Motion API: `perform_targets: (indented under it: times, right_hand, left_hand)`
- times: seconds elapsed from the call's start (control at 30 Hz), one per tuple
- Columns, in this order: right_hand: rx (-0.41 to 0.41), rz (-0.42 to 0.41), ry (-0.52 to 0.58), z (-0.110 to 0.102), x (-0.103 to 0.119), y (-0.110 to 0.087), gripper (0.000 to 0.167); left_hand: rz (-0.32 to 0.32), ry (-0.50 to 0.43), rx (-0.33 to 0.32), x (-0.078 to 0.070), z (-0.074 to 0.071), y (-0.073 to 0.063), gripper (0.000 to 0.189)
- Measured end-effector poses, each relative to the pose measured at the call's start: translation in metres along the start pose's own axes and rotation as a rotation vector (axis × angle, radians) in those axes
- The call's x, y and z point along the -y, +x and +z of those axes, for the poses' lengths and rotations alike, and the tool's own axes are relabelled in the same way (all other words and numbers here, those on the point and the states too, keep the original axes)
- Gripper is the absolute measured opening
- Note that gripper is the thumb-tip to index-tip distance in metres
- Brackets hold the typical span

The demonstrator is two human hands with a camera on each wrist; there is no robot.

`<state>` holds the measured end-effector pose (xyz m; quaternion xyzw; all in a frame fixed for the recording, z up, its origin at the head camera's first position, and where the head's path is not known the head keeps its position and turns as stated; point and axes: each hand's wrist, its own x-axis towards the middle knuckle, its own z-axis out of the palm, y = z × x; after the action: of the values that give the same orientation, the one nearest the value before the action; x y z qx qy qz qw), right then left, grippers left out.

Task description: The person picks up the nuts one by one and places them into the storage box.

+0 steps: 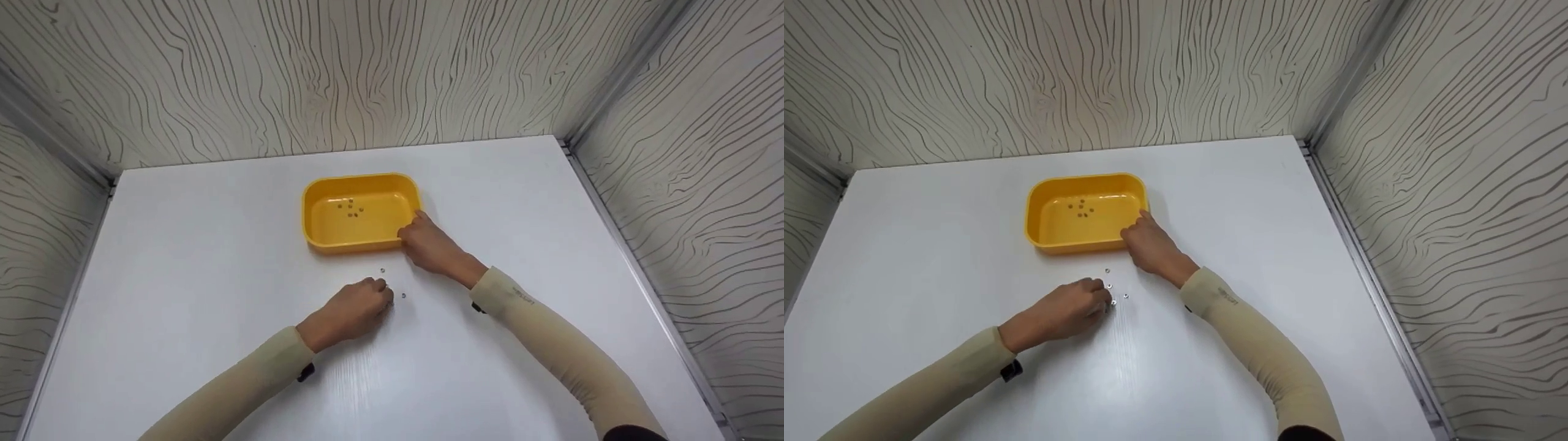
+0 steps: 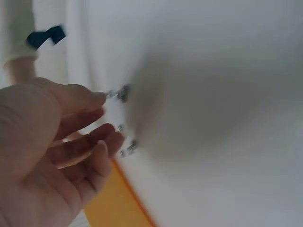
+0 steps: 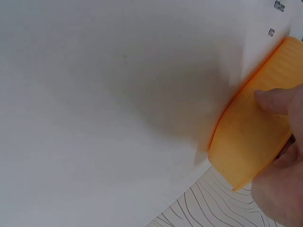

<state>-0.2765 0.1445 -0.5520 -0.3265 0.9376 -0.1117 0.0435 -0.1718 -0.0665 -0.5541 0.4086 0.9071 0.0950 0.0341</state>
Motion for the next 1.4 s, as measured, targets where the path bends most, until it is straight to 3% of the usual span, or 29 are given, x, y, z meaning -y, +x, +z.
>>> perform_targets:
  times: [0.13, 0.27, 0.6, 0.97, 1.2, 1.4]
  right_hand:
    - [0.005, 0.016, 0.013, 0.000, 0.001, 0.001, 0.012]
    - [0.003, 0.031, 0.018, -0.002, 0.001, 0.000, 0.013]
    - [-0.017, 0.010, 0.034, -0.003, 0.001, -0.001, 0.013]
    - [-0.008, 0.050, 0.034, -0.001, 0.001, 0.000, 0.014]
    - [-0.034, 0.010, -0.007, 0.003, 0.000, -0.002, 0.012]
    - [-0.044, 0.003, -0.003, 0.003, 0.001, -0.001, 0.013]
  left_hand:
    - [0.100, 0.141, -0.071, -0.005, 0.011, -0.006, 0.013]
    - [0.137, 0.198, -0.098, -0.006, 0.015, -0.008, 0.013]
    - [0.157, 0.290, -0.079, -0.007, 0.018, -0.005, 0.014]
    - [0.264, 0.502, -0.069, -0.012, 0.016, -0.004, 0.017]
    - [0.240, 0.514, 0.001, -0.020, 0.016, 0.002, 0.016]
    - [0.247, 0.476, -0.015, -0.021, 0.018, 0.001, 0.016]
